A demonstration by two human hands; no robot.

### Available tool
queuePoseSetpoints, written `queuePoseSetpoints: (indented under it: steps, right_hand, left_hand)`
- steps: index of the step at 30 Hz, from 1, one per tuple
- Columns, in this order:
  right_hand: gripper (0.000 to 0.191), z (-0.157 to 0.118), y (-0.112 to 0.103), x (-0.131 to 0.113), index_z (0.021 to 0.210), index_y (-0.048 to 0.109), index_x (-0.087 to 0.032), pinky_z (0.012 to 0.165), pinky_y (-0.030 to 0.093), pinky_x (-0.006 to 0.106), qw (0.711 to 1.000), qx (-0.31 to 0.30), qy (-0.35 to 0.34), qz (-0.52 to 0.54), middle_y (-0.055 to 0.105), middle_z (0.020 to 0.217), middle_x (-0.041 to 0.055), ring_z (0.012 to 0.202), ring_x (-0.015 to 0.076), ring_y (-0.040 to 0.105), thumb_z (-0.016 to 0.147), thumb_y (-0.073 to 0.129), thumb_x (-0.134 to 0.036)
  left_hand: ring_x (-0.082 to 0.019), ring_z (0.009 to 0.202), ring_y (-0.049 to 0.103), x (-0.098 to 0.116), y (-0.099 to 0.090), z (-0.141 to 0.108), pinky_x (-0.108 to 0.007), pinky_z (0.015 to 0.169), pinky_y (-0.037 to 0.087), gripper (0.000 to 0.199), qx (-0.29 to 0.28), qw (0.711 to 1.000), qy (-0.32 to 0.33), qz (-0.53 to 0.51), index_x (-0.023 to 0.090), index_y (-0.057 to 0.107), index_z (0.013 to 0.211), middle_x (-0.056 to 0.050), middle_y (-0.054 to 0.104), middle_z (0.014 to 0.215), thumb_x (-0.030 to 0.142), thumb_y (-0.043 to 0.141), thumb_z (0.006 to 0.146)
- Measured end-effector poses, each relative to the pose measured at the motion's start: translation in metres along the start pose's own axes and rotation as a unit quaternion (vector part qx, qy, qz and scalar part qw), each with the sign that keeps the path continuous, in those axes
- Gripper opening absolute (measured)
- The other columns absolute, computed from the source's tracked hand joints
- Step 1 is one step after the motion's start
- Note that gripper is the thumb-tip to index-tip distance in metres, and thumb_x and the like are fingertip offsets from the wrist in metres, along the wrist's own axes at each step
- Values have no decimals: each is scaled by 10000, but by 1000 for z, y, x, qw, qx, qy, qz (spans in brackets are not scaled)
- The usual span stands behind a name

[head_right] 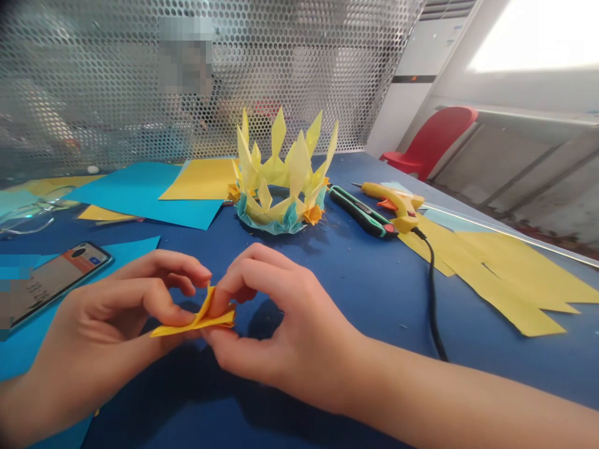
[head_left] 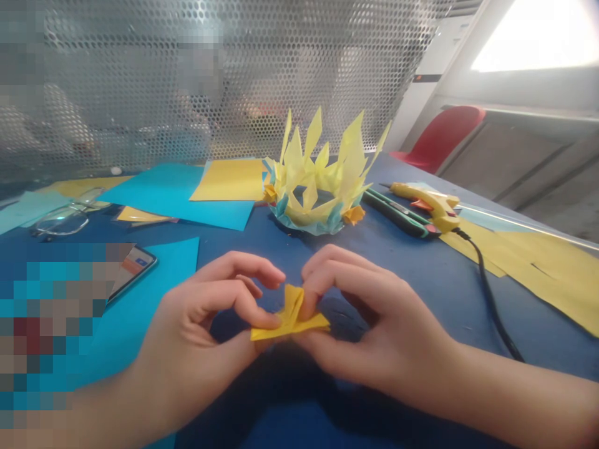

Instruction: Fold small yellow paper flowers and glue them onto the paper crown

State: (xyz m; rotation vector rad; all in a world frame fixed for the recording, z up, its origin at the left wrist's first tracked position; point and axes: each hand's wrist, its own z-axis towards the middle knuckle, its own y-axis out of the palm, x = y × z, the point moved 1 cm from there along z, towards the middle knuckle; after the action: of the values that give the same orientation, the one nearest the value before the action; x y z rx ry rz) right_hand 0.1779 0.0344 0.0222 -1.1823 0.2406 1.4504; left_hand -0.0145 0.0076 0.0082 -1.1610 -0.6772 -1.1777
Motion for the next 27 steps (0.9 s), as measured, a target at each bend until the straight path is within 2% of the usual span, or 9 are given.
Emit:
queuePoseSetpoints:
  steps: [4, 7, 10, 15, 17, 19, 22, 24, 27]
  right_hand:
    - [197, 1, -1, -2, 860, 688, -142, 724, 539, 163, 999, -27, -17, 2, 675, 829, 23, 750, 91, 645, 704, 717, -25]
    - [224, 1, -2, -1, 889, 707, -165, 701, 552, 183, 999, -33, -22, -9, 689, 812, 13, 723, 97, 657, 724, 682, -16]
    - [185, 2, -2, 0, 841, 723, -193, 655, 554, 178, 999, -23, -22, -19, 700, 793, 1, 671, 92, 658, 757, 670, -36]
    - [178, 3, -3, 0, 819, 743, -217, 675, 555, 196, 999, -6, -11, -49, 741, 781, -8, 690, 111, 684, 783, 669, -59]
    - [188, 3, -3, -1, 848, 750, -228, 673, 551, 194, 999, -15, -1, -47, 749, 759, -20, 689, 110, 690, 808, 659, -68]
    - [161, 2, -2, 0, 866, 746, -223, 656, 544, 178, 999, -8, 14, -43, 752, 754, -25, 674, 101, 689, 825, 667, -89]
    - [139, -1, 0, 2, 919, 700, -206, 657, 542, 164, 998, 48, 35, -17, 720, 745, -39, 660, 88, 675, 802, 728, -136]
    - [187, -3, 1, 4, 917, 648, -209, 670, 541, 159, 996, 81, 38, 17, 684, 757, -53, 668, 78, 661, 779, 760, -150]
    - [170, -4, 2, 4, 835, 608, -213, 676, 528, 135, 997, 69, 28, 34, 671, 766, -62, 689, 61, 646, 788, 751, -135]
  left_hand:
    - [-190, 1013, 670, 0, 2, -2, -262, 815, 560, 217, 10, 1000, 16, -3, 257, 641, 610, 16, 701, 1090, 115, 731, 747]
    - [-191, 1037, 671, 0, 2, -2, -258, 834, 556, 199, 10, 1000, 20, -12, 261, 631, 645, 20, 714, 1061, 135, 724, 769]
    - [-164, 897, 698, 1, 2, -1, -255, 816, 557, 186, -4, 1000, 14, -17, 258, 598, 695, 22, 730, 920, 157, 726, 786]
    - [-127, 650, 664, 3, 0, 1, -208, 654, 552, 263, 69, 997, -30, -1, 292, 598, 906, 82, 650, 653, 224, 787, 737]
    - [-122, 618, 646, 4, 1, 3, -209, 653, 544, 236, 51, 997, -56, 24, 288, 664, 945, 78, 654, 628, 256, 780, 742]
    - [-135, 633, 654, 6, 2, 5, -217, 632, 532, 83, 10, 995, -95, 30, 251, 720, 827, 42, 699, 656, 291, 753, 762]
    - [-137, 576, 626, 7, 4, 6, -207, 508, 468, 200, -37, 985, -166, 0, 205, 693, 649, 8, 710, 627, 355, 725, 777]
    - [-122, 538, 610, 6, 5, 6, -190, 466, 440, 202, -63, 978, -195, -43, 203, 671, 659, 16, 707, 613, 355, 723, 781]
    - [-118, 609, 669, 3, 5, 5, -167, 528, 489, 73, -108, 969, -195, -109, 222, 667, 763, 29, 749, 684, 260, 721, 794]
